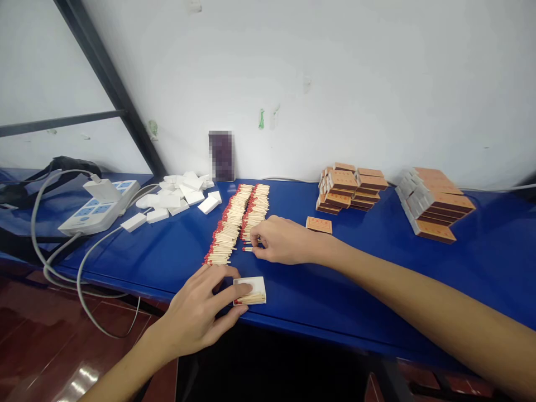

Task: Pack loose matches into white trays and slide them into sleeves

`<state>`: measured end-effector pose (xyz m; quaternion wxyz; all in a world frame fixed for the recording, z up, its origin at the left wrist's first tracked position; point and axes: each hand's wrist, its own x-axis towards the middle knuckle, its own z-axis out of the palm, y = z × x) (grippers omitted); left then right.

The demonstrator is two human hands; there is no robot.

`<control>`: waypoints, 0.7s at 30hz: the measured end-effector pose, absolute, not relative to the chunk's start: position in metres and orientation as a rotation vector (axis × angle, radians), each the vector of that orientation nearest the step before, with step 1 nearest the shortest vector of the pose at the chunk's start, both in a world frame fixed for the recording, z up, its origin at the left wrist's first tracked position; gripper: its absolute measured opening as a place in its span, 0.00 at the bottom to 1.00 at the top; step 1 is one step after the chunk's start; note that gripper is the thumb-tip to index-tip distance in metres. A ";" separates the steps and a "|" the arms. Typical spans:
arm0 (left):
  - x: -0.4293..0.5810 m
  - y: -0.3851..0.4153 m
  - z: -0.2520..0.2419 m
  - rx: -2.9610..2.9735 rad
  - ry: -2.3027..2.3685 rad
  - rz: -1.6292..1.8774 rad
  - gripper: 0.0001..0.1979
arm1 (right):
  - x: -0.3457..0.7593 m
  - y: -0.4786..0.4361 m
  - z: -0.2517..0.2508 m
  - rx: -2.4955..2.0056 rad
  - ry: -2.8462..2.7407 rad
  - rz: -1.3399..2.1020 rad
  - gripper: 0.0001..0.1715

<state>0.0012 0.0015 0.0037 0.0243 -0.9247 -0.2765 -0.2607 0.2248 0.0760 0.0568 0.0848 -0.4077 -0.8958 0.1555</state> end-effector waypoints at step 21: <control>0.001 0.000 0.003 -2.865 -0.847 -0.821 0.10 | 0.223 0.079 0.054 -1.275 -2.651 0.396 0.09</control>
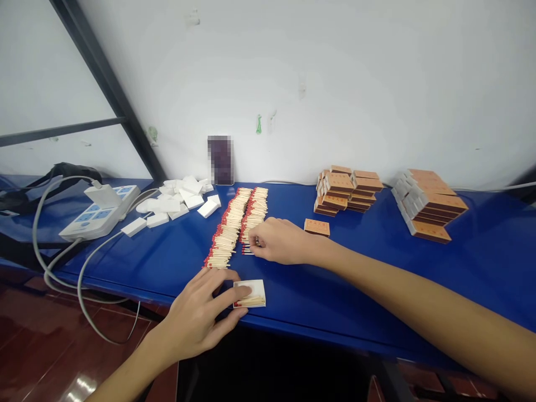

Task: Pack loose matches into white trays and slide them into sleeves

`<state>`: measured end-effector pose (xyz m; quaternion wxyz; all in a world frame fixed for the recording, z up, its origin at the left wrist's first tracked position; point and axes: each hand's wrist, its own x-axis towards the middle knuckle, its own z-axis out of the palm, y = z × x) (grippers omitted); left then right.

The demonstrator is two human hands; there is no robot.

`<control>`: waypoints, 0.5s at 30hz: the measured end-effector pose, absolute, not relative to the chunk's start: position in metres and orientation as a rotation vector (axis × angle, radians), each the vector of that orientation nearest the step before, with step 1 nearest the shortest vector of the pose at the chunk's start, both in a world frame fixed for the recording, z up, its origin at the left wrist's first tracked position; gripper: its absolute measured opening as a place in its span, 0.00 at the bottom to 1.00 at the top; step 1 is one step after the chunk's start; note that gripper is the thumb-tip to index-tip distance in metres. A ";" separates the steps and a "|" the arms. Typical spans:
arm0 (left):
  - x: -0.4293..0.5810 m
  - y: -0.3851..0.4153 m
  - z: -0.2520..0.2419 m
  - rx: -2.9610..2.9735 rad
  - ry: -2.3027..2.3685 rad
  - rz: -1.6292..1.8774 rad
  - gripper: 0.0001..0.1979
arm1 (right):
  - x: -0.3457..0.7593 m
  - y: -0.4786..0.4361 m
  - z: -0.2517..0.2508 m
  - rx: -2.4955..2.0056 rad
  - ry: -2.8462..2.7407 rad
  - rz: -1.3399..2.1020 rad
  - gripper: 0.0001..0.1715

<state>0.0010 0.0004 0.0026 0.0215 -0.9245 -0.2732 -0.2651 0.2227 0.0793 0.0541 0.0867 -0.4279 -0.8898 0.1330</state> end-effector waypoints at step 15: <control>0.002 0.002 0.002 -2.868 -0.838 -0.830 0.10 | 0.222 0.078 0.058 -1.176 -2.692 0.404 0.06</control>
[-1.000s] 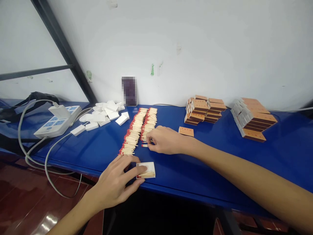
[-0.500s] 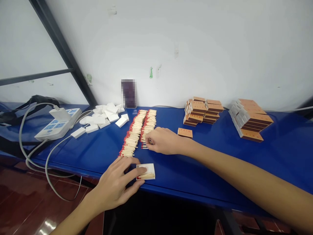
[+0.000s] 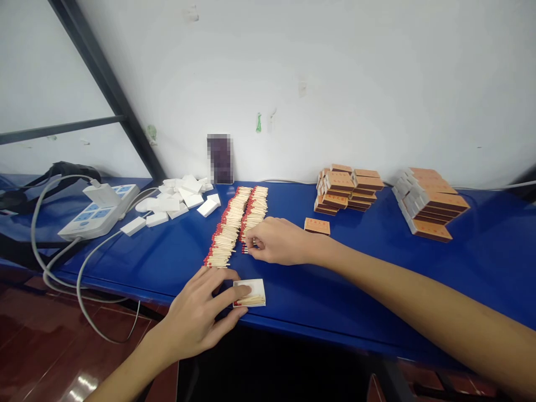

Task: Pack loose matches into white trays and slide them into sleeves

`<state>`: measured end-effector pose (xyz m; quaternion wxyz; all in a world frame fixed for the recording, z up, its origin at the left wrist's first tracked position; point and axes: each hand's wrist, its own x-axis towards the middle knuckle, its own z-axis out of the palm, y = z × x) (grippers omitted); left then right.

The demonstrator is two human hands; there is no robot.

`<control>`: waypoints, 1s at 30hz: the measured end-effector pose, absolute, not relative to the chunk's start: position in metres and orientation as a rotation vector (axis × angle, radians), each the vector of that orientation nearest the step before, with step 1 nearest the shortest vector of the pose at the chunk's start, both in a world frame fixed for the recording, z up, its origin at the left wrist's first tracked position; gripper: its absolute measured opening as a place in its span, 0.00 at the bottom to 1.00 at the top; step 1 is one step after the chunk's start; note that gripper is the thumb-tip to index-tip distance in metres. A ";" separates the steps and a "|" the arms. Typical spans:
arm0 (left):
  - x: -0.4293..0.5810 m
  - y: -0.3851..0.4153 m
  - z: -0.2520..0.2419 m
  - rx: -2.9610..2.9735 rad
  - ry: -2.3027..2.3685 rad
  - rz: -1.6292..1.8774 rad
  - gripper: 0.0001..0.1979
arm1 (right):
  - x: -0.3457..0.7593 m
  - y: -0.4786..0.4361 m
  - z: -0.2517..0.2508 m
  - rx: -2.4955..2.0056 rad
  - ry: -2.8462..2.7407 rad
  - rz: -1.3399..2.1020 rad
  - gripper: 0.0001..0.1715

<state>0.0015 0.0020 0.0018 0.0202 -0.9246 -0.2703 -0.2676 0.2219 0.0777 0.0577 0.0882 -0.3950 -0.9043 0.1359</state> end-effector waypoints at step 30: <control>0.000 0.001 0.002 -2.868 -0.849 -0.819 0.10 | 0.221 0.083 0.048 -1.315 -2.568 0.335 0.09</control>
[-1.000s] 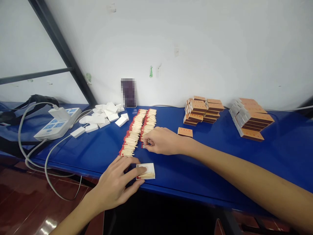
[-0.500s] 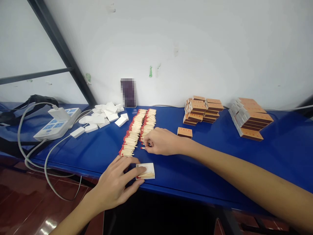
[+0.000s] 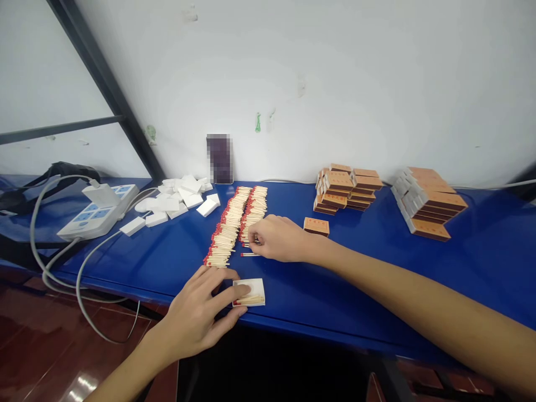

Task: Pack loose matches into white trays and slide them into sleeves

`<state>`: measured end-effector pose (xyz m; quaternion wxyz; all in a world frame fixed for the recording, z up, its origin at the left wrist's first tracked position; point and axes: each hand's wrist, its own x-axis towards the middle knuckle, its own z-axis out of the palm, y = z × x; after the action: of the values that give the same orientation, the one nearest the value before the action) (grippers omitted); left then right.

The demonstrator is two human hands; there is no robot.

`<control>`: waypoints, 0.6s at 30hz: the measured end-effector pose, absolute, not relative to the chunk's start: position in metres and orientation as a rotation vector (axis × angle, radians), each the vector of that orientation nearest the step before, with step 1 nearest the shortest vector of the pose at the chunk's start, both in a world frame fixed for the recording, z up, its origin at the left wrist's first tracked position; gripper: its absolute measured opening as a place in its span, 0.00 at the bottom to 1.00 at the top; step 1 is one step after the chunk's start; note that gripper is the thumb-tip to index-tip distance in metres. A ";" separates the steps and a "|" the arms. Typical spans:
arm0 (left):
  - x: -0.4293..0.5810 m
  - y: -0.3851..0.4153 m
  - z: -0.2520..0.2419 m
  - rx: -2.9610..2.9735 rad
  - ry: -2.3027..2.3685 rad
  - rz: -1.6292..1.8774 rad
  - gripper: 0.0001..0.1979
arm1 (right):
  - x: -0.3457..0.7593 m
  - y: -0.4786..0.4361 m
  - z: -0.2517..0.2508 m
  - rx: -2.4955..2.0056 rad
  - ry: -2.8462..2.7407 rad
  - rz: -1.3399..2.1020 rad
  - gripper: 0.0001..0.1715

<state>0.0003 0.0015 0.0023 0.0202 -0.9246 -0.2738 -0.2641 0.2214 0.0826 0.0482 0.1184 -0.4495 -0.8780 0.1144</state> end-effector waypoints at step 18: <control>0.002 0.002 0.003 -2.868 -0.852 -0.809 0.10 | 0.219 0.085 0.043 -1.354 -2.550 0.258 0.09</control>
<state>0.0016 0.0024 0.0029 0.0213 -0.9251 -0.2749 -0.2609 0.2188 0.0854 0.0428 0.1213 -0.4638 -0.8732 0.0882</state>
